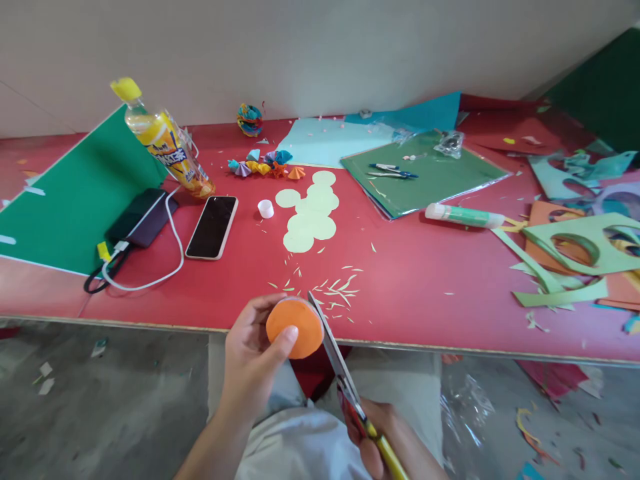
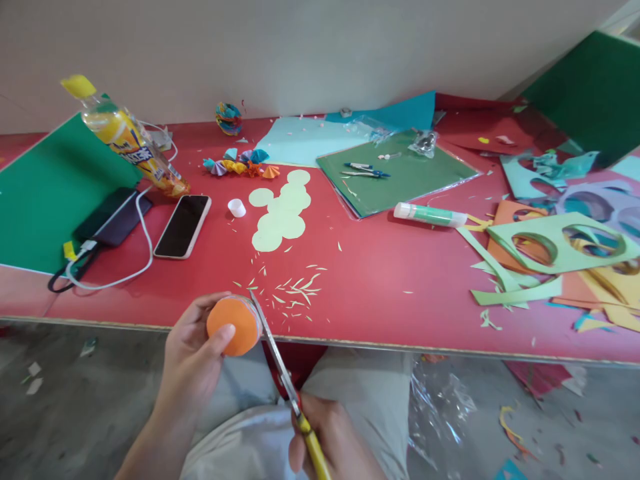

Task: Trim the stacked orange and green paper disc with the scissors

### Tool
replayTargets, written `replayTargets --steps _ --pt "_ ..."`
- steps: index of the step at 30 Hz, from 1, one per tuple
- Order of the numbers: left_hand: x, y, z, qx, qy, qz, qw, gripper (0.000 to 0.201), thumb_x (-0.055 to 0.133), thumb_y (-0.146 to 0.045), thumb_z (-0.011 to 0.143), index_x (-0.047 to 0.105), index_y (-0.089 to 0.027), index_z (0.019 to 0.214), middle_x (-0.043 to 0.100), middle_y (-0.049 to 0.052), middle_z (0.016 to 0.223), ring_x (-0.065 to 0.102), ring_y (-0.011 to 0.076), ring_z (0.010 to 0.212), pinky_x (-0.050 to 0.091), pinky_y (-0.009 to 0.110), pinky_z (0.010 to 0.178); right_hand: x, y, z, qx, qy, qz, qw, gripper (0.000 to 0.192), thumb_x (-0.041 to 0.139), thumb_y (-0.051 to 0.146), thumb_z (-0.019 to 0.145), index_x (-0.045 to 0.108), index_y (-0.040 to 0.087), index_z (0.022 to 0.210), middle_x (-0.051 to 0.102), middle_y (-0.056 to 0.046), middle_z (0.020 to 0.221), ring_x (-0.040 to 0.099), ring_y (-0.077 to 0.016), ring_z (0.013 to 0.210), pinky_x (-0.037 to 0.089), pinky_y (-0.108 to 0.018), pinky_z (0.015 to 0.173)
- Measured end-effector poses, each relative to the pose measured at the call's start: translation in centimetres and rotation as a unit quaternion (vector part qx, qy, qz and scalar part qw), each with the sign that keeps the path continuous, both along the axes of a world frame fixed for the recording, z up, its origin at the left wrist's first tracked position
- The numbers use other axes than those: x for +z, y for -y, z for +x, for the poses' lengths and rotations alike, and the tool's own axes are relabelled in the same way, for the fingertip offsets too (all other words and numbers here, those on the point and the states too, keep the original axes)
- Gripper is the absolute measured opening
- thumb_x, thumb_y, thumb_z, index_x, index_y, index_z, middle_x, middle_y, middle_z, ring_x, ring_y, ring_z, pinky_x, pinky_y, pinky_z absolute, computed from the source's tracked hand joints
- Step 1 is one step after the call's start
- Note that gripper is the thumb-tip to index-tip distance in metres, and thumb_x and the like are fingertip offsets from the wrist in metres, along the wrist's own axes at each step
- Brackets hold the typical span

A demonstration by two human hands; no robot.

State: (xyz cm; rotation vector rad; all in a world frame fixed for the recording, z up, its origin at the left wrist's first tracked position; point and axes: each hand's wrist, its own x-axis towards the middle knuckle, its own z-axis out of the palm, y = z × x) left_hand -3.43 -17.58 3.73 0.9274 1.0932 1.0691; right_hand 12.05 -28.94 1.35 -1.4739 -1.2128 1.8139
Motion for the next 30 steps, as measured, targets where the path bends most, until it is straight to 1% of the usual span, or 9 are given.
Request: replayTargets --steps 2,5,9,12,16,19,21,25,30 --pt "-0.1 -0.1 0.1 -0.001 0.011 -0.004 1.000 0.032 0.074 -0.024 0.066 0.062 -0.017 0.094 0.067 0.007 0.087 0.065 0.0189 0.074 0.055 0.027 0.060 0.2 0.3 0.0 -0.007 -0.002 0.002 1.000 0.017 0.049 0.034 0.077 0.045 0.019 0.069 0.053 0.001 0.060 0.049 -0.0132 0.055 0.037 -0.021 0.052" --pt "-0.2 -0.1 0.1 -0.004 0.011 -0.014 1.000 0.032 0.073 -0.025 0.067 0.063 -0.019 0.097 0.066 0.007 0.089 0.065 0.0176 0.072 0.053 0.022 0.053 0.5 1.1 0.2 -0.047 0.004 0.061 0.997 0.041 0.045 0.054 0.079 0.056 0.017 0.093 0.062 -0.007 0.083 0.057 -0.0214 0.074 0.045 -0.027 0.069" --pt "-0.2 0.0 0.0 0.000 0.009 -0.010 1.000 0.030 0.073 -0.024 0.068 0.065 -0.019 0.097 0.067 0.006 0.089 0.065 0.0164 0.074 0.055 0.023 0.059 0.6 1.8 0.3 -0.077 0.022 0.100 0.992 0.064 0.037 0.066 0.079 0.050 0.017 0.120 0.061 -0.014 0.105 0.057 -0.0281 0.094 0.042 -0.033 0.086" --pt "-0.1 0.0 -0.1 0.003 0.004 0.012 1.000 0.031 0.074 -0.022 0.066 0.067 -0.020 0.096 0.067 0.005 0.088 0.065 0.0145 0.073 0.054 0.021 0.062 0.5 1.4 0.2 -0.049 0.024 0.107 0.993 0.059 0.044 0.061 0.076 0.052 0.017 0.115 0.062 -0.012 0.099 0.058 -0.0281 0.091 0.044 -0.032 0.082" --pt "-0.2 0.0 -0.1 0.000 -0.010 0.020 1.000 0.032 0.074 -0.020 0.066 0.067 -0.020 0.097 0.067 0.004 0.087 0.064 0.0129 0.070 0.054 0.019 0.061 0.5 0.0 -0.2 -0.024 0.012 -0.009 1.000 0.023 0.043 0.042 0.076 0.050 0.020 0.080 0.054 -0.001 0.068 0.054 -0.0160 0.060 0.043 -0.023 0.056" --pt "-0.3 0.1 0.0 -0.010 -0.009 0.039 0.999 0.030 0.072 -0.020 0.069 0.067 -0.021 0.098 0.067 0.004 0.088 0.064 0.0126 0.071 0.053 0.018 0.062 0.5 -0.3 -0.5 -0.018 -0.003 -0.044 0.999 0.015 0.040 0.034 0.075 0.043 0.020 0.070 0.045 0.002 0.061 0.047 -0.0117 0.052 0.039 -0.020 0.049" --pt "-0.4 0.2 0.0 -0.026 -0.003 0.051 0.998 0.028 0.068 -0.021 0.074 0.065 -0.022 0.102 0.067 0.003 0.087 0.064 0.0121 0.072 0.053 0.018 0.064 0.2 0.2 -0.5 -0.028 0.013 -0.009 0.999 0.016 0.045 0.036 0.073 0.047 0.020 0.074 0.048 0.001 0.065 0.048 -0.0133 0.056 0.040 -0.021 0.052" --pt "-0.4 0.5 0.0 -0.039 0.001 0.061 0.997 0.029 0.063 -0.023 0.079 0.060 -0.023 0.107 0.064 0.002 0.083 0.062 0.0109 0.068 0.053 0.019 0.061 -0.6 1.6 0.0 -0.071 0.035 0.080 0.994 0.038 0.047 0.049 0.072 0.054 0.019 0.095 0.058 -0.007 0.081 0.052 -0.0189 0.065 0.046 -0.027 0.062" --pt "-0.2 0.7 0.0 -0.057 0.003 0.025 0.998 0.041 0.069 -0.024 0.072 0.053 -0.023 0.110 0.060 0.002 0.086 0.062 0.0138 0.061 0.052 0.021 0.044 -0.4 1.2 0.1 -0.049 0.010 0.087 0.995 0.043 0.050 0.059 0.070 0.056 0.020 0.086 0.056 -0.005 0.070 0.051 -0.0192 0.062 0.046 -0.027 0.060"
